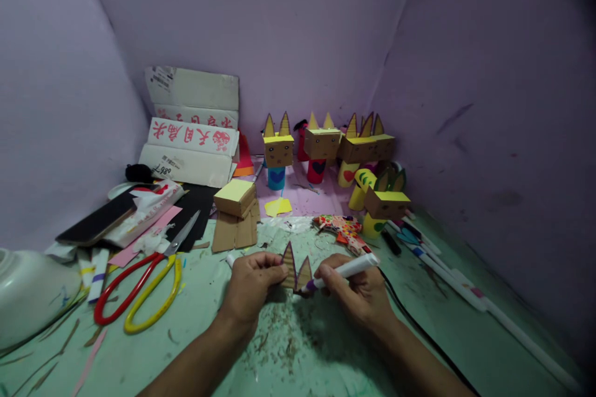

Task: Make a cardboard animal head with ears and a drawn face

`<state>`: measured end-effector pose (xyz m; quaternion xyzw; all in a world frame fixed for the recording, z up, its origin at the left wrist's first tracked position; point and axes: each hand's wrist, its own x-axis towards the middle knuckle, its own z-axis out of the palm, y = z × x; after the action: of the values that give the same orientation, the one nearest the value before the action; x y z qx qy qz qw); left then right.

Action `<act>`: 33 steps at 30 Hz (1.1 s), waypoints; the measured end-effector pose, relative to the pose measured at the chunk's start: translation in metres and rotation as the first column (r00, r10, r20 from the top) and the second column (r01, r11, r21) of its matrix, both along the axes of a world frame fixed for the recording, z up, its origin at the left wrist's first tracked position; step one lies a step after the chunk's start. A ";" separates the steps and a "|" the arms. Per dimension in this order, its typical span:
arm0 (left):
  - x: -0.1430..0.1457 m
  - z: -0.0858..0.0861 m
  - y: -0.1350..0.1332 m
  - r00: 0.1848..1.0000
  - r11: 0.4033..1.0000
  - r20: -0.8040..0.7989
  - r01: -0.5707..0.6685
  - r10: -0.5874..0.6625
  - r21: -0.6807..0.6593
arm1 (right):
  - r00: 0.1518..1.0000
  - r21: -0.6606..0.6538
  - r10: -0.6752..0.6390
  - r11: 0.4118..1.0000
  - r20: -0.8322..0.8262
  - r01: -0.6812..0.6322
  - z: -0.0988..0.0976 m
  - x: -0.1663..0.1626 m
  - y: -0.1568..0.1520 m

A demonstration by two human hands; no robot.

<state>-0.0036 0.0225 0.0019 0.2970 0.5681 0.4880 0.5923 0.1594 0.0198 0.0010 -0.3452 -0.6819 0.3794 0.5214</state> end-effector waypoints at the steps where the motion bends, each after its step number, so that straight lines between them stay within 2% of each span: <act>1: 0.000 0.000 0.000 1.000 1.000 -0.004 0.003 -0.003 0.005 | 1.000 -0.005 0.001 1.000 -0.005 -0.001 0.000 0.000 0.000; 5: -0.001 0.001 0.000 0.999 0.999 -0.025 0.030 -0.029 0.016 | 0.979 -0.056 -0.153 0.988 -0.131 0.147 -0.005 0.000 0.000; 7: -0.001 0.002 0.000 0.999 0.999 -0.033 0.043 -0.043 0.010 | 0.967 -0.035 -0.214 0.977 -0.140 0.211 -0.008 0.001 0.002; 11: 0.000 0.004 -0.001 0.999 0.999 -0.024 0.044 -0.044 0.013 | 0.979 0.006 -0.189 0.982 -0.070 0.190 -0.009 0.002 0.005; 14: 0.000 0.005 0.000 1.000 1.000 -0.006 0.017 -0.017 0.016 | 0.983 -0.053 -0.162 0.986 -0.087 0.157 -0.008 0.002 0.005; 18: -0.001 0.003 0.002 0.999 0.999 -0.051 -0.011 0.013 0.039 | 0.922 -0.141 -0.331 0.941 -0.199 0.307 -0.006 0.005 0.008; 21: -0.002 0.000 0.003 0.991 0.999 -0.132 -0.007 0.013 0.049 | 0.906 -0.090 -0.419 0.906 -0.060 0.414 -0.008 0.011 0.014; 23: -0.003 -0.001 0.004 0.986 0.999 -0.167 0.002 0.006 0.048 | 0.913 -0.027 -0.391 0.918 0.115 0.396 -0.010 0.015 0.018; 25: -0.002 0.001 0.004 0.981 0.999 -0.194 0.016 -0.008 0.042 | 0.916 -0.015 -0.334 0.938 0.221 0.345 -0.012 0.017 0.020; 30: -0.001 0.008 0.008 0.966 0.995 -0.242 0.096 -0.095 -0.007 | 0.922 -0.005 -0.287 0.954 0.262 0.298 -0.012 0.014 0.019; 33: -0.001 0.009 0.009 0.971 0.996 -0.223 0.091 -0.092 -0.012 | 0.915 0.005 -0.294 0.952 0.277 0.305 -0.012 0.013 0.018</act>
<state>-0.0046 0.0310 0.0106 0.3751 0.6172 0.4233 0.5470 0.1719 0.0376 -0.0107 -0.5048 -0.6792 0.2566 0.4669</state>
